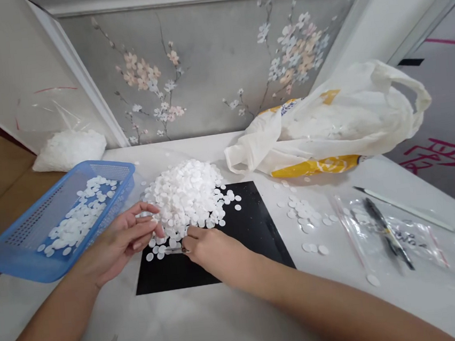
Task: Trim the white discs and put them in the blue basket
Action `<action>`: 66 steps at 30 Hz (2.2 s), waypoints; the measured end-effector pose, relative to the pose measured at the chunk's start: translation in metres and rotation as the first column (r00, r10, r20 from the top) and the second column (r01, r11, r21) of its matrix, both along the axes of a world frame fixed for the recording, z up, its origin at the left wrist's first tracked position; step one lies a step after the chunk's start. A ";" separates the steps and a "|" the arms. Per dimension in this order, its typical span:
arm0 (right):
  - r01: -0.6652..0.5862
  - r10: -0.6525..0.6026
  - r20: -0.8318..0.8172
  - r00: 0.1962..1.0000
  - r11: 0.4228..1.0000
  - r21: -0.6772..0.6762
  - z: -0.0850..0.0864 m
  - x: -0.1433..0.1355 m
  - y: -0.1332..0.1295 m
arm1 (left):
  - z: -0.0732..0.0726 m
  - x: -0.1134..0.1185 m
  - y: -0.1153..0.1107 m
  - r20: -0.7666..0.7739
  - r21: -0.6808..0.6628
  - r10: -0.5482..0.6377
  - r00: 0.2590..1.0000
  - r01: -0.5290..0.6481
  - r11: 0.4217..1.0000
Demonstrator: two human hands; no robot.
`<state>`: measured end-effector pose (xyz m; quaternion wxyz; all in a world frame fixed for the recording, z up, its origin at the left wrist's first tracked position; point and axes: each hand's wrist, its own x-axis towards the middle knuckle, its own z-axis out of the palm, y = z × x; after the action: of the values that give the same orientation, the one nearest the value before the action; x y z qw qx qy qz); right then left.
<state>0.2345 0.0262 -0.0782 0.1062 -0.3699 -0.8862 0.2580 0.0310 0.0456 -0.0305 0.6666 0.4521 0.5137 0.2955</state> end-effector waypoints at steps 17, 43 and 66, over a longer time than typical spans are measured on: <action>-0.065 -0.644 -0.348 0.681 0.420 -0.905 0.020 0.014 0.014 | -0.006 0.014 -0.013 0.098 -0.127 -0.174 0.980 0.186 0.974; 0.223 -0.297 -0.162 0.941 0.905 -0.363 0.019 0.016 0.011 | -0.003 0.006 -0.011 -0.700 0.218 -0.142 0.700 0.399 0.891; 0.106 -0.467 -0.253 0.848 0.616 -0.781 0.021 0.028 0.019 | -0.015 0.024 -0.021 -0.313 -0.005 -0.276 0.909 0.289 0.957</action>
<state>0.2625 0.0455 -0.0572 0.1810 -0.4539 -0.5827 0.6494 0.0546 0.0250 -0.0455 0.6038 0.5760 0.5350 0.1319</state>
